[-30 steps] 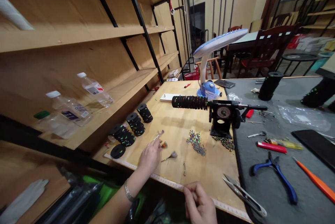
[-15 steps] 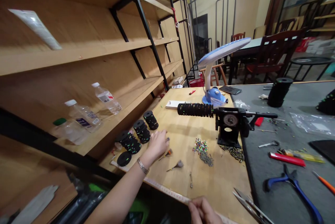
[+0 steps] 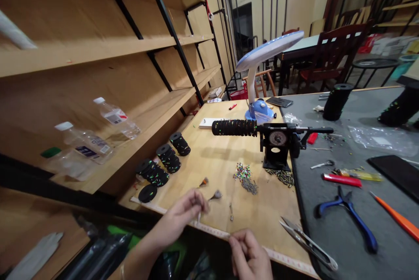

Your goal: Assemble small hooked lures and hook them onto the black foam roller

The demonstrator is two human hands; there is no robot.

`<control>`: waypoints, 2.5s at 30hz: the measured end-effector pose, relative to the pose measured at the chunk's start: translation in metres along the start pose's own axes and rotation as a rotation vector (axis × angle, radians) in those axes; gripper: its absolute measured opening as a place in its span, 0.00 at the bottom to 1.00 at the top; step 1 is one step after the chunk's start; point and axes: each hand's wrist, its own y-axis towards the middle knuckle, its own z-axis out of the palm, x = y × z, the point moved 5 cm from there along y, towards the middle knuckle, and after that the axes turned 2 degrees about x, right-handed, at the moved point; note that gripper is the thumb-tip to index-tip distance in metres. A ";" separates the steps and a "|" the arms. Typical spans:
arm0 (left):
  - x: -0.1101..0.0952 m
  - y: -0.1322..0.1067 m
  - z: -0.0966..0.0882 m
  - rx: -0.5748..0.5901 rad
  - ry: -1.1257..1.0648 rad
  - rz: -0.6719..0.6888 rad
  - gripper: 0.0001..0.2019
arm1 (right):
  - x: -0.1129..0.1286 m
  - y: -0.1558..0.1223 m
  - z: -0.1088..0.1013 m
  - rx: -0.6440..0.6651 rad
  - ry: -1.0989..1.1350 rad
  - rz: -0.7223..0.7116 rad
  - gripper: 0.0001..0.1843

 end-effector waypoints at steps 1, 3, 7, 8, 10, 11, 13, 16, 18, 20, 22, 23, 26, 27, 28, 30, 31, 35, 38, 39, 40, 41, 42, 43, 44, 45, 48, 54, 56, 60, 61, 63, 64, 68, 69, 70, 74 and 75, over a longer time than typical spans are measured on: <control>0.011 -0.012 0.017 0.055 -0.157 -0.071 0.10 | 0.001 -0.001 0.000 0.027 -0.016 0.001 0.28; 0.034 -0.032 0.048 0.092 -0.387 -0.216 0.13 | 0.002 -0.003 0.001 0.072 -0.043 0.006 0.27; 0.067 -0.051 0.075 -0.066 -0.547 -0.406 0.14 | -0.002 -0.010 0.001 0.088 -0.078 0.009 0.24; 0.069 -0.052 0.078 -0.088 -0.548 -0.427 0.14 | -0.004 -0.011 0.001 0.090 -0.085 0.011 0.24; 0.070 -0.054 0.081 -0.099 -0.533 -0.445 0.15 | -0.007 -0.014 0.001 0.088 -0.103 0.012 0.23; 0.070 -0.054 0.082 -0.101 -0.522 -0.447 0.15 | -0.007 -0.015 0.001 0.089 -0.113 0.010 0.22; 0.070 -0.055 0.083 -0.112 -0.493 -0.435 0.15 | -0.008 -0.016 0.000 0.093 -0.134 0.002 0.22; 0.075 -0.057 0.085 -0.128 -0.472 -0.424 0.14 | -0.009 -0.018 0.001 0.115 -0.142 0.019 0.22; 0.080 -0.058 0.087 -0.141 -0.479 -0.436 0.14 | -0.012 -0.019 0.002 0.129 -0.138 0.054 0.22; 0.083 -0.058 0.087 -0.164 -0.499 -0.452 0.14 | -0.016 -0.020 0.002 0.142 -0.139 0.094 0.22; 0.086 -0.058 0.087 -0.177 -0.509 -0.466 0.15 | -0.019 -0.022 0.003 0.160 -0.145 0.124 0.22; 0.087 -0.059 0.086 -0.177 -0.505 -0.470 0.15 | -0.021 -0.023 0.003 0.170 -0.148 0.136 0.22; 0.088 -0.058 0.086 -0.149 -0.484 -0.466 0.17 | -0.021 -0.022 0.003 0.177 -0.160 0.151 0.22; 0.088 -0.058 0.087 -0.135 -0.478 -0.459 0.18 | -0.020 -0.021 0.003 0.167 -0.166 0.145 0.23; 0.088 -0.058 0.087 -0.122 -0.473 -0.451 0.18 | -0.019 -0.020 0.002 0.154 -0.173 0.134 0.23; 0.086 -0.057 0.088 -0.102 -0.459 -0.442 0.19 | -0.015 -0.017 0.001 0.133 -0.186 0.111 0.23; 0.084 -0.057 0.088 -0.097 -0.452 -0.441 0.20 | -0.013 -0.016 0.001 0.128 -0.190 0.104 0.23; 0.080 -0.057 0.090 -0.090 -0.468 -0.449 0.24 | -0.011 -0.014 0.002 0.134 -0.214 0.087 0.22; 0.081 -0.056 0.092 -0.081 -0.490 -0.447 0.25 | -0.010 -0.015 0.002 0.136 -0.239 0.070 0.21; 0.082 -0.056 0.092 -0.081 -0.494 -0.445 0.25 | -0.010 -0.016 0.002 0.133 -0.238 0.071 0.21; 0.083 -0.056 0.092 -0.083 -0.495 -0.444 0.24 | -0.010 -0.016 0.002 0.134 -0.232 0.077 0.21; 0.084 -0.056 0.092 -0.088 -0.492 -0.443 0.24 | -0.011 -0.017 0.002 0.139 -0.219 0.087 0.21; 0.085 -0.056 0.091 -0.092 -0.486 -0.443 0.24 | -0.012 -0.017 0.003 0.147 -0.201 0.103 0.21; 0.085 -0.056 0.091 -0.095 -0.476 -0.442 0.23 | -0.013 -0.017 0.003 0.153 -0.179 0.121 0.21; 0.085 -0.056 0.090 -0.095 -0.464 -0.438 0.22 | -0.014 -0.017 0.003 0.154 -0.156 0.138 0.21; 0.084 -0.056 0.090 -0.094 -0.453 -0.432 0.22 | -0.014 -0.017 0.002 0.148 -0.136 0.149 0.22; 0.080 -0.056 0.090 -0.085 -0.427 -0.413 0.20 | -0.014 -0.014 0.001 0.116 -0.099 0.153 0.24; 0.074 -0.057 0.091 -0.061 -0.387 -0.384 0.19 | -0.010 -0.012 0.004 0.125 -0.050 0.183 0.24; 0.073 -0.057 0.091 -0.051 -0.384 -0.382 0.20 | -0.010 -0.012 0.004 0.122 -0.039 0.191 0.25; 0.071 -0.056 0.092 -0.039 -0.391 -0.383 0.21 | -0.014 -0.013 0.004 0.122 -0.040 0.189 0.24; 0.071 -0.056 0.092 -0.037 -0.396 -0.383 0.21 | -0.015 -0.013 0.005 0.126 -0.044 0.188 0.24; 0.069 -0.055 0.092 -0.042 -0.411 -0.385 0.21 | -0.018 -0.013 0.005 0.132 -0.048 0.190 0.24; 0.069 -0.055 0.091 -0.046 -0.413 -0.389 0.21 | -0.019 -0.013 0.005 0.134 -0.046 0.195 0.25; 0.071 -0.055 0.090 -0.069 -0.383 -0.383 0.21 | -0.018 -0.013 0.004 0.125 -0.033 0.232 0.26; 0.072 -0.055 0.090 -0.078 -0.368 -0.372 0.21 | -0.018 -0.013 0.004 0.123 -0.032 0.243 0.26; 0.074 -0.055 0.089 -0.089 -0.351 -0.359 0.20 | -0.017 -0.014 0.004 0.126 -0.030 0.256 0.27; 0.080 -0.057 0.086 -0.131 -0.286 -0.320 0.18 | -0.021 -0.017 0.008 0.176 -0.012 0.309 0.27; 0.082 -0.057 0.086 -0.133 -0.279 -0.319 0.18 | -0.023 -0.018 0.009 0.189 -0.006 0.316 0.27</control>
